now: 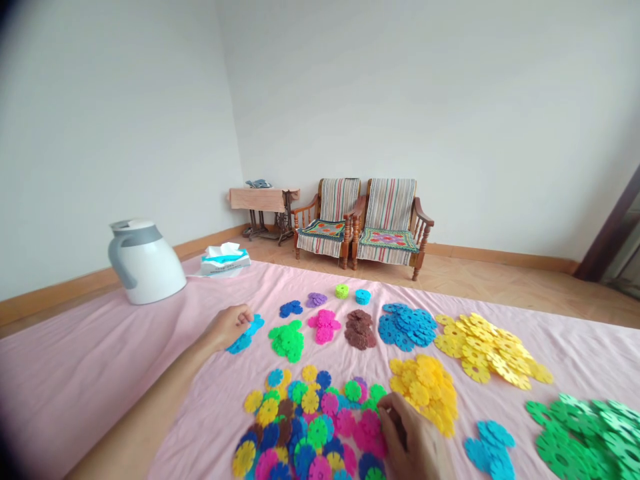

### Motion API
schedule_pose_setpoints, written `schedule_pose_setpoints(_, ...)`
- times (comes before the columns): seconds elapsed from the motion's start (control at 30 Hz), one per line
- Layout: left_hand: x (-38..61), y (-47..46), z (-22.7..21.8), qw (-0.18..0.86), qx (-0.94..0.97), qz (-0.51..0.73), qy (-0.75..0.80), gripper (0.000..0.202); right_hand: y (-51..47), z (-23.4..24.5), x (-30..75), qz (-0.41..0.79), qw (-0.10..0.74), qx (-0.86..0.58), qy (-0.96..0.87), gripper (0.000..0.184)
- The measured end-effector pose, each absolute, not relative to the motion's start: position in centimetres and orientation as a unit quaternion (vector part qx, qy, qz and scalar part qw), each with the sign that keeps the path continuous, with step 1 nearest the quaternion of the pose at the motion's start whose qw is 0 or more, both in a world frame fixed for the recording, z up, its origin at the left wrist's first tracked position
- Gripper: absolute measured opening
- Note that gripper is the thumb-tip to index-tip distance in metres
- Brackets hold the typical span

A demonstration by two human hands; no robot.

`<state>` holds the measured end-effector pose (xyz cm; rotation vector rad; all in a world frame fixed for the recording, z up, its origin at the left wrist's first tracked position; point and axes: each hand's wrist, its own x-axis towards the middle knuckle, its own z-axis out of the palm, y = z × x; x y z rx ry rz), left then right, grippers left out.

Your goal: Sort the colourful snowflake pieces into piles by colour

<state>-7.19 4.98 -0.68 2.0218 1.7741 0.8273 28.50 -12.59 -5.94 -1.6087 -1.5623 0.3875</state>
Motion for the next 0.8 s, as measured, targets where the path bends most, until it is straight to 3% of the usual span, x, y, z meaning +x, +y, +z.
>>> schedule_pose_setpoints(0.13,-5.5,4.1,-0.4,0.100,0.731,0.302,0.604,0.015,-12.6,-5.7,28.5,0.152,0.417,-0.642,-0.625,0.033)
schedule_pose_setpoints(0.4,1.2,-0.6,1.0,0.279,0.873,0.150,0.372,0.017,-12.7,-5.6,28.5,0.153,0.409,-0.648,-0.624,0.034)
schedule_pose_setpoints(0.57,2.1,-1.8,1.3,0.279,0.888,0.084,0.355,0.022,-12.7,-5.4,28.7,0.160,0.403,-0.646,-0.628,0.035)
schedule_pose_setpoints(0.8,3.2,-2.2,1.1,0.282,0.887,0.089,0.355,0.026,-12.6,-5.6,28.8,0.166,0.400,-0.641,-0.634,0.036)
